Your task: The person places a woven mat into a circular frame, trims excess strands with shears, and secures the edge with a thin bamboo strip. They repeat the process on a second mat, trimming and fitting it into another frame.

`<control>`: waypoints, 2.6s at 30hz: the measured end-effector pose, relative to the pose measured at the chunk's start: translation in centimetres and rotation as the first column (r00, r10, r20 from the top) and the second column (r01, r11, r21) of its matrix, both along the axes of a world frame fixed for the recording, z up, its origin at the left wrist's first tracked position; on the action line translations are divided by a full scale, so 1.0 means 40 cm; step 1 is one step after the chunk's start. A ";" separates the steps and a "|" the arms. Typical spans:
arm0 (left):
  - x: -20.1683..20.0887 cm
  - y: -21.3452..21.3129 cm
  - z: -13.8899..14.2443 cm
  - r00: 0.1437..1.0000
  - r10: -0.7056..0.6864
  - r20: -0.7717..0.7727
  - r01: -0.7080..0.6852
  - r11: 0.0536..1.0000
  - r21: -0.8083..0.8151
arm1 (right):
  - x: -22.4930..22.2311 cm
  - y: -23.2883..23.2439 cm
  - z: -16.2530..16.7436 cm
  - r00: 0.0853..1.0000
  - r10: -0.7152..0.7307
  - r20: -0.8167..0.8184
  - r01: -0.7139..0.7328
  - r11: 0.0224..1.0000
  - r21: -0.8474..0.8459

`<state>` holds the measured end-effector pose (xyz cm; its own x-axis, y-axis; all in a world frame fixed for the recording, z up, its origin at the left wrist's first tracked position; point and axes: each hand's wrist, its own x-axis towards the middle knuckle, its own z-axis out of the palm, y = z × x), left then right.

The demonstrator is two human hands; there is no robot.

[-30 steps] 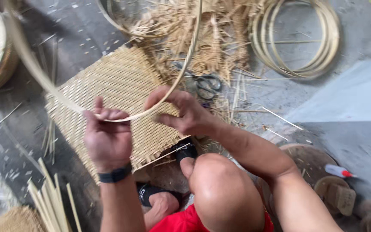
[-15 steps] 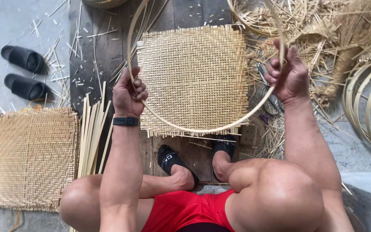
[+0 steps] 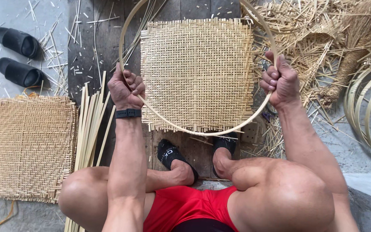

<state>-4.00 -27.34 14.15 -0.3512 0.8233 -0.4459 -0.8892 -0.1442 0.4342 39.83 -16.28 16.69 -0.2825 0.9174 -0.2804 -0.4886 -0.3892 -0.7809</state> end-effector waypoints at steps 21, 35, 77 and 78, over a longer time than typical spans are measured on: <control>-0.007 -0.081 -0.025 0.960 -0.238 -0.144 0.212 0.961 -0.175 | -0.003 0.139 0.110 0.797 0.247 0.551 -0.176 0.968 -0.179; 0.046 -0.075 -0.074 0.998 0.026 0.065 -0.024 0.999 -0.032 | -0.087 0.087 0.215 0.297 0.299 0.907 -0.396 0.903 -0.168; 0.010 0.007 -0.238 0.084 -0.712 -0.697 -0.311 0.646 -0.697 | -0.050 0.039 -0.356 0.175 -0.222 0.959 -0.263 0.928 0.262; 0.011 0.006 -0.234 0.081 -0.713 -0.697 -0.302 0.648 -0.699 | -0.051 0.039 -0.350 0.178 -0.208 0.962 -0.249 0.936 0.249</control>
